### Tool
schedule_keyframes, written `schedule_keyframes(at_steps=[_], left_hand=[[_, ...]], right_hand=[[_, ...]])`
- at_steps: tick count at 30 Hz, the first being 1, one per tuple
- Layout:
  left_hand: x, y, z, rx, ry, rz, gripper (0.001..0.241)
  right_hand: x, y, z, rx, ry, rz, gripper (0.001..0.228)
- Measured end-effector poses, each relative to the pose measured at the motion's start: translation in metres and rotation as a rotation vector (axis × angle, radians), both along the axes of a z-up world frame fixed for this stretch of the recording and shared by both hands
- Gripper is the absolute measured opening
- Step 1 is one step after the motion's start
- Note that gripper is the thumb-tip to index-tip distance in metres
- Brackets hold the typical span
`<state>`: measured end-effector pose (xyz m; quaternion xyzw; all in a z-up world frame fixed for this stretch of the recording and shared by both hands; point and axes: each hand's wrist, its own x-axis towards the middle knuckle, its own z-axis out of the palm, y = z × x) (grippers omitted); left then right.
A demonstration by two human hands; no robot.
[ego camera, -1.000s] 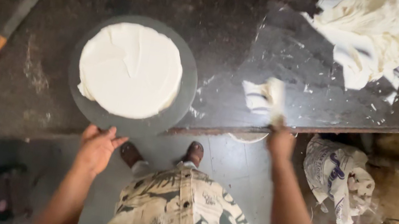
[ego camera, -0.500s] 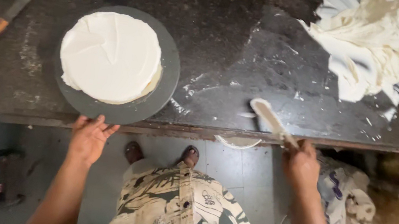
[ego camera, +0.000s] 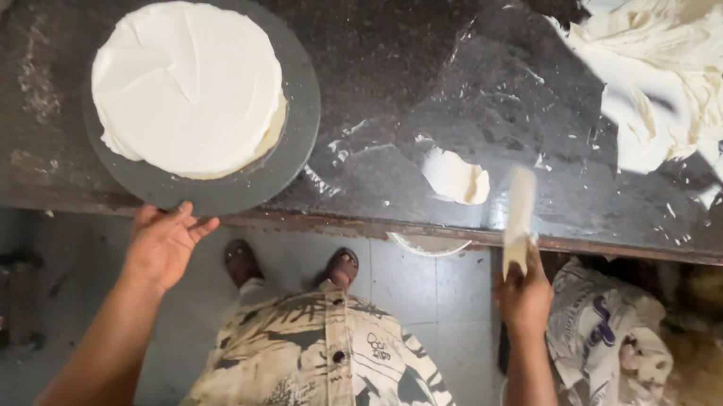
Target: The person spreads white frosting onto a cake layer on a spinning stand using an offset spatula, then moves to a separate workstation to trim or prepare more cake pieces with a knife before returning to the first station to continue smoothing the frosting on the cake.
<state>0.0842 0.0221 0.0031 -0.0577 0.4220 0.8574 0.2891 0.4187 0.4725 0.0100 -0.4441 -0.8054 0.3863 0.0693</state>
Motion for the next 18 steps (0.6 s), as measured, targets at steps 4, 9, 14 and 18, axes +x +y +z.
schedule_keyframes(at_steps=[4, 9, 14, 18], left_hand=[[0.0, -0.013, -0.014, 0.034, 0.016, -0.06, 0.015], [-0.005, -0.008, -0.029, 0.093, 0.039, -0.058, 0.015], [-0.003, -0.009, -0.027, 0.133, 0.053, -0.033, 0.014], [0.002, 0.004, -0.014, 0.052, 0.018, -0.007, 0.012]], right_hand=[[-0.013, -0.022, -0.07, -0.133, 0.062, -0.286, 0.077], [-0.069, -0.029, -0.063, -0.602, 0.19, 0.092, 0.033], [-0.036, -0.007, 0.012, -0.964, 0.151, 0.012, 0.045], [-0.031, 0.005, 0.011, 0.315, -0.152, 0.24, 0.024]])
